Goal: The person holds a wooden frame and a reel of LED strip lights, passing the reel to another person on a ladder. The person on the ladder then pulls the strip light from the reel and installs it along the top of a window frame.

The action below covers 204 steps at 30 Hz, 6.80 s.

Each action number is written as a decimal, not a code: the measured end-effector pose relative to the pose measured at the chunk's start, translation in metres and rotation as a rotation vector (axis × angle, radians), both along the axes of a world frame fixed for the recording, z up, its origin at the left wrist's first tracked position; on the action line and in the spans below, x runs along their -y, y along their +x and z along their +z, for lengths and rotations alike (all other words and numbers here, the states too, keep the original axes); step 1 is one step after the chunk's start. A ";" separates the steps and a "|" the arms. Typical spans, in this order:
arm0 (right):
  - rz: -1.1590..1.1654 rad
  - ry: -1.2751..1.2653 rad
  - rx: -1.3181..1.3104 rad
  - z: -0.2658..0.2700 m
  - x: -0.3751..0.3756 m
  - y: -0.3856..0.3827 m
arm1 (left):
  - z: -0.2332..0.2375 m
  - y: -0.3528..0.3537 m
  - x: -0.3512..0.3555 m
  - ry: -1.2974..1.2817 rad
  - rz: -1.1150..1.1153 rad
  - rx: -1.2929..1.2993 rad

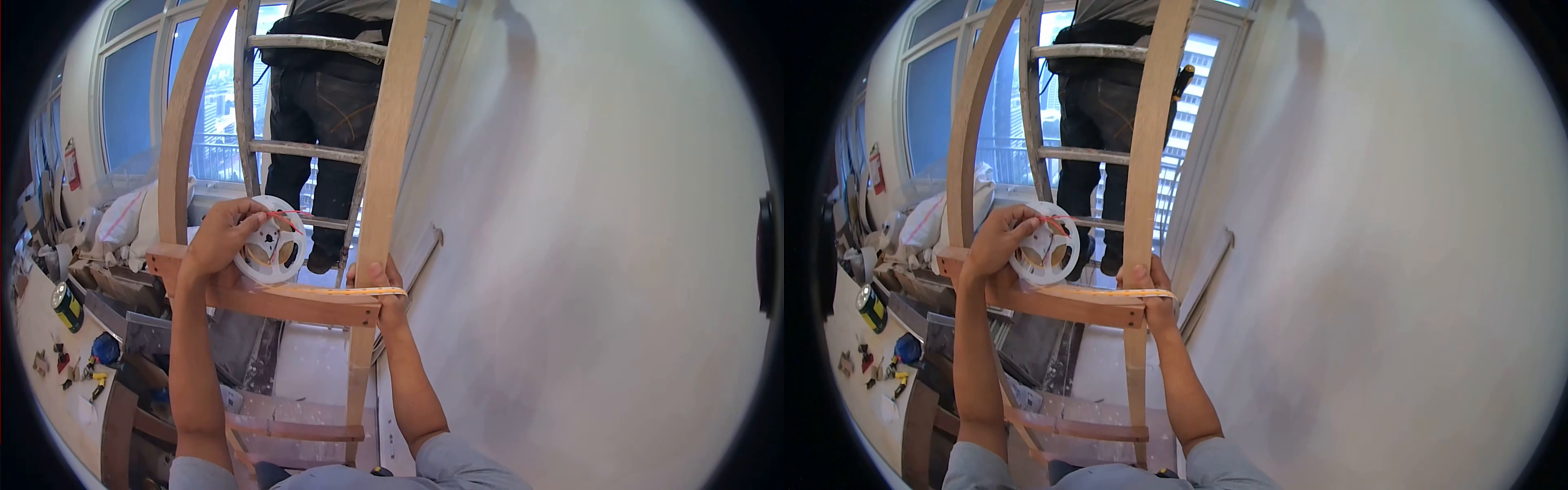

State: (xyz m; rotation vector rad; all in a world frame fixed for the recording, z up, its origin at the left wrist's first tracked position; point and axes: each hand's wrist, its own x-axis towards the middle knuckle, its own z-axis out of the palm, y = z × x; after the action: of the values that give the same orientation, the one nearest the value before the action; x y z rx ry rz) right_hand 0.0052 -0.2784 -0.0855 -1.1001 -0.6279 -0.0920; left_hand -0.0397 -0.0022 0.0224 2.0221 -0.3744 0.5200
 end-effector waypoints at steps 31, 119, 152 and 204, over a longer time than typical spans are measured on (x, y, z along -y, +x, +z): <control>-0.005 -0.014 0.036 -0.003 0.000 0.003 | -0.003 0.001 0.000 -0.014 -0.015 0.019; 0.013 0.014 0.020 -0.008 -0.002 0.005 | -0.007 0.007 -0.004 -0.100 -0.085 -0.030; 0.014 -0.011 0.005 -0.004 0.002 0.002 | -0.003 0.002 0.000 -0.101 -0.047 -0.060; 0.013 -0.024 0.023 -0.004 0.001 0.004 | -0.006 0.005 -0.003 -0.112 -0.079 -0.053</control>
State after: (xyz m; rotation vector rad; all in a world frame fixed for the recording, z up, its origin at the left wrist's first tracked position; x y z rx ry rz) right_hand 0.0092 -0.2790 -0.0893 -1.1195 -0.6581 -0.0864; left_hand -0.0343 0.0008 0.0165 1.9018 -0.3826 0.4280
